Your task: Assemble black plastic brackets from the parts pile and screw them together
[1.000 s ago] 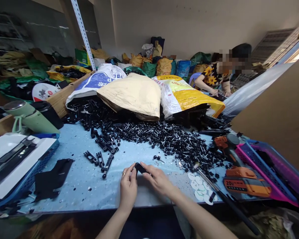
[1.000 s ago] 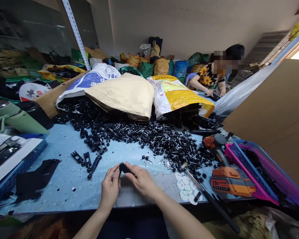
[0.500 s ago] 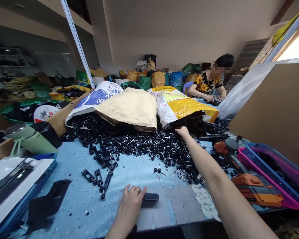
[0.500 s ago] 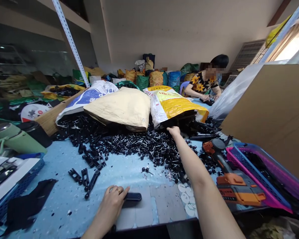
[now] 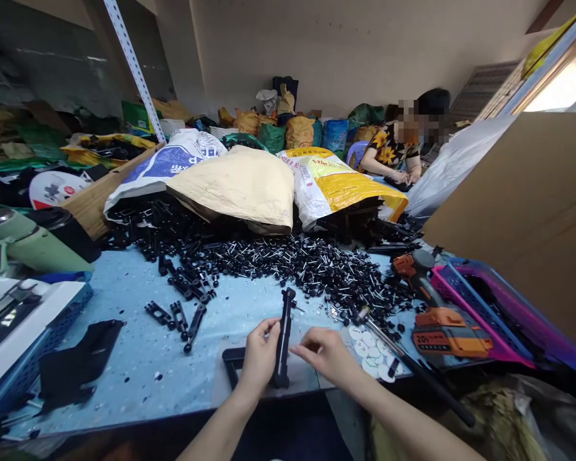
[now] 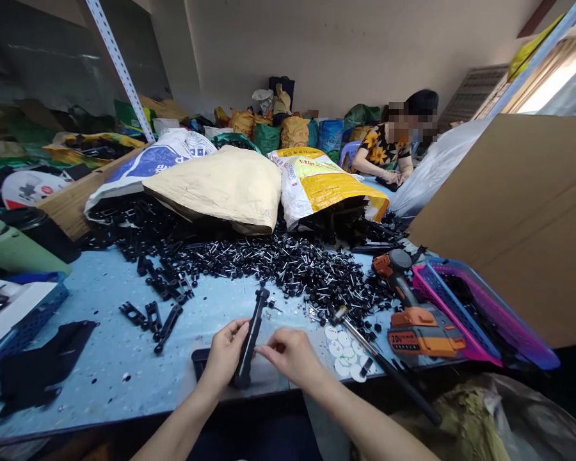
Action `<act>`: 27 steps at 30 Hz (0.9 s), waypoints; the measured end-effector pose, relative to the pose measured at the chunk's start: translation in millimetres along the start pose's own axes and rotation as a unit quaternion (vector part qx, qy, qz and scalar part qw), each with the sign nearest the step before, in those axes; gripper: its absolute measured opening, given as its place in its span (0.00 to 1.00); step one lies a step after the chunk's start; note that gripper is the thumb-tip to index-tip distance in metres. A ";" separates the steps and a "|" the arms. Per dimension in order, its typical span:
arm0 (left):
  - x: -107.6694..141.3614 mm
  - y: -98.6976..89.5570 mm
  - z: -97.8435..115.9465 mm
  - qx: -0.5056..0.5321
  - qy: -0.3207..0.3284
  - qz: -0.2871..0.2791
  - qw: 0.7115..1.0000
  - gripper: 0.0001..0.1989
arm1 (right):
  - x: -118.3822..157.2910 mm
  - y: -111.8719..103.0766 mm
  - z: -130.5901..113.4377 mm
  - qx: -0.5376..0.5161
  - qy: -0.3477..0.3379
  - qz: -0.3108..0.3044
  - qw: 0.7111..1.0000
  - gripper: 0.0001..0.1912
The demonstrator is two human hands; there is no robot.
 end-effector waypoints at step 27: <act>8.4 -10.2 -2.3 -0.533 0.209 -0.192 0.797 0.34 | 24.2 4.0 11.0 0.481 -0.107 -0.130 0.860 0.15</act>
Point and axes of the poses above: each hand's wrist, its own x-axis away from the middle knuckle, its own y-axis out of the palm, z = x × y, the point moved 6 cm from there along -x, towards the middle knuckle, and after that the axes turned 10 degrees about x, right-handed, at the moved point
